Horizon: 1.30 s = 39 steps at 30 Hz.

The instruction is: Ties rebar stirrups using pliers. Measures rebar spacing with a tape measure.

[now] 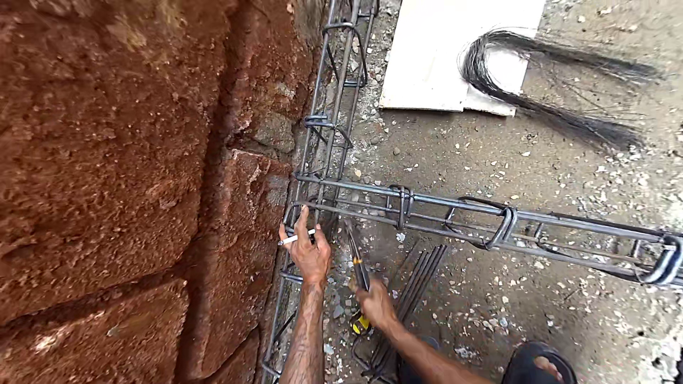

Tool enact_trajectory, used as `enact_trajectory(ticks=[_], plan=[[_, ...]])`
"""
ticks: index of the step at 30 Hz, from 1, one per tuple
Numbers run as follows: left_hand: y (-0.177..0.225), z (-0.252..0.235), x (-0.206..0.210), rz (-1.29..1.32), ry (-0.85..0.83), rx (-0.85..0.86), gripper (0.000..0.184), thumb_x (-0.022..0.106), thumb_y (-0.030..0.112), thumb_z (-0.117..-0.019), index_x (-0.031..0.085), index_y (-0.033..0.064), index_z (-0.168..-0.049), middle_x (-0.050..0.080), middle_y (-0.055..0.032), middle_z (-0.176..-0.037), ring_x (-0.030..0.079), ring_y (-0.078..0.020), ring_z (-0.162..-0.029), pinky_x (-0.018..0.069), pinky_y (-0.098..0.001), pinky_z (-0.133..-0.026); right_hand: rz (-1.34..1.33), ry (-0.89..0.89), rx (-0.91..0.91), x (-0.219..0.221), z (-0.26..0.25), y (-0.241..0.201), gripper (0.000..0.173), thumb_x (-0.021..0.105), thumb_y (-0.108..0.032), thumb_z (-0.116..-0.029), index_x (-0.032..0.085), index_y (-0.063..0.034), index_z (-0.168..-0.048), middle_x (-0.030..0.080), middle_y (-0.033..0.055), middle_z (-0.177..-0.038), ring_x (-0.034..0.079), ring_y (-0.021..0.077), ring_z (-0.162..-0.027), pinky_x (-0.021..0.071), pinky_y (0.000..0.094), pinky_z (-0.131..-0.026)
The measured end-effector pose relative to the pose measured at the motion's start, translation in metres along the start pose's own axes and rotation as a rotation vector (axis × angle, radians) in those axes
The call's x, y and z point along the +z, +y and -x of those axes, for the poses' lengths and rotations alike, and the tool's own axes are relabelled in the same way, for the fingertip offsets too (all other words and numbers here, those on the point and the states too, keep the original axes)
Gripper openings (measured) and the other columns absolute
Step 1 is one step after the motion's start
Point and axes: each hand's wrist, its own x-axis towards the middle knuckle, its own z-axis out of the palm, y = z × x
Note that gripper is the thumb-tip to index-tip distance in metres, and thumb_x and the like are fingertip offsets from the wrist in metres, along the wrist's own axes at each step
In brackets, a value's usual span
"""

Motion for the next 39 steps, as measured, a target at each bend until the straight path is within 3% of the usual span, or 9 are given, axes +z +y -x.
enact_trajectory(ticks=[6, 11, 15, 21, 25, 27, 31, 37, 39], plan=[[-0.002, 0.001, -0.002, -0.013, -0.019, -0.007, 0.048, 0.057, 0.01, -0.0922, 0.061, -0.0001, -0.139, 0.069, -0.0201, -0.127, 0.055, -0.0477, -0.128, 0.0399, -0.0541, -0.109, -0.056, 0.017, -0.026, -0.011, -0.065, -0.061, 0.029, 0.054, -0.02, -0.1054, 0.059, 0.001, -0.125, 0.064, 0.0145, -0.092, 0.064, 0.0244, -0.074, 0.0555, 0.0435, -0.072], [-0.002, -0.002, -0.002, 0.01, -0.03, -0.022, 0.046, 0.057, 0.011, -0.0922, 0.062, -0.0008, -0.137, 0.068, -0.0199, -0.131, 0.049, -0.0544, -0.133, 0.0368, -0.0582, -0.112, 0.006, -0.041, 0.025, 0.012, -0.011, -0.013, 0.033, 0.054, -0.023, -0.1053, 0.059, 0.0011, -0.127, 0.066, 0.016, -0.092, 0.066, 0.0276, -0.077, 0.0561, 0.0477, -0.077], [-0.002, -0.003, -0.002, 0.023, -0.038, -0.013, 0.047, 0.057, 0.01, -0.0927, 0.061, -0.0018, -0.138, 0.068, -0.0197, -0.132, 0.049, -0.0531, -0.133, 0.0343, -0.0585, -0.114, -0.031, -0.037, 0.042, -0.002, -0.059, -0.031, 0.025, 0.055, -0.016, -0.1028, 0.059, 0.0013, -0.12, 0.062, 0.0126, -0.086, 0.061, 0.0227, -0.066, 0.0545, 0.0417, -0.064], [-0.003, -0.002, -0.003, 0.026, -0.068, -0.024, 0.048, 0.057, 0.011, -0.0938, 0.059, 0.0009, -0.141, 0.066, -0.0192, -0.135, 0.048, -0.051, -0.135, 0.0357, -0.0565, -0.113, 0.004, -0.019, 0.034, 0.004, -0.035, -0.003, 0.031, 0.055, -0.02, -0.1043, 0.059, 0.0005, -0.128, 0.066, 0.0164, -0.093, 0.065, 0.0271, -0.074, 0.0563, 0.0469, -0.073], [-0.004, 0.001, -0.004, 0.036, -0.071, -0.022, 0.049, 0.056, 0.012, -0.0941, 0.058, 0.0007, -0.142, 0.064, -0.0185, -0.138, 0.047, -0.0503, -0.136, 0.0345, -0.0575, -0.114, -0.059, 0.045, 0.035, -0.006, -0.074, -0.033, 0.026, 0.055, -0.018, -0.1041, 0.058, 0.0015, -0.121, 0.062, 0.0121, -0.085, 0.061, 0.0209, -0.063, 0.055, 0.04, -0.062], [-0.005, -0.001, -0.002, 0.03, -0.064, -0.003, 0.049, 0.056, 0.011, -0.0937, 0.058, 0.0003, -0.142, 0.066, -0.0194, -0.135, 0.048, -0.0511, -0.135, 0.0327, -0.0592, -0.114, -0.009, 0.042, 0.048, -0.008, -0.069, -0.03, 0.032, 0.055, -0.018, -0.1041, 0.057, 0.0015, -0.129, 0.065, 0.0161, -0.095, 0.065, 0.0257, -0.074, 0.0564, 0.0448, -0.073], [-0.005, 0.001, -0.002, 0.02, -0.064, -0.009, 0.05, 0.055, 0.012, -0.0942, 0.058, 0.0023, -0.143, 0.065, -0.0163, -0.137, 0.047, -0.0501, -0.136, 0.0327, -0.0584, -0.115, 0.096, -0.023, 0.006, -0.004, -0.014, -0.005, 0.031, 0.055, -0.021, -0.1036, 0.06, -0.0014, -0.127, 0.067, 0.0156, -0.095, 0.067, 0.0274, -0.079, 0.0561, 0.0479, -0.077], [-0.005, 0.002, -0.002, 0.023, -0.043, -0.002, 0.049, 0.055, 0.01, -0.0927, 0.059, 0.0013, -0.141, 0.066, -0.0164, -0.136, 0.048, -0.0477, -0.136, 0.0311, -0.0569, -0.116, -0.145, 0.064, -0.053, -0.024, -0.073, -0.091, 0.021, 0.055, -0.016, -0.1048, 0.059, 0.0031, -0.113, 0.058, 0.008, -0.075, 0.057, 0.0162, -0.055, 0.0533, 0.0341, -0.056], [-0.006, 0.002, -0.002, 0.017, -0.036, 0.004, 0.049, 0.055, 0.011, -0.0929, 0.059, 0.0026, -0.142, 0.066, -0.0154, -0.135, 0.049, -0.0457, -0.136, 0.0309, -0.0561, -0.116, -0.192, 0.105, -0.067, -0.018, -0.073, -0.088, 0.02, 0.055, -0.016, -0.1043, 0.059, 0.0022, -0.111, 0.057, 0.0068, -0.073, 0.056, 0.0153, -0.052, 0.0533, 0.0333, -0.054]])
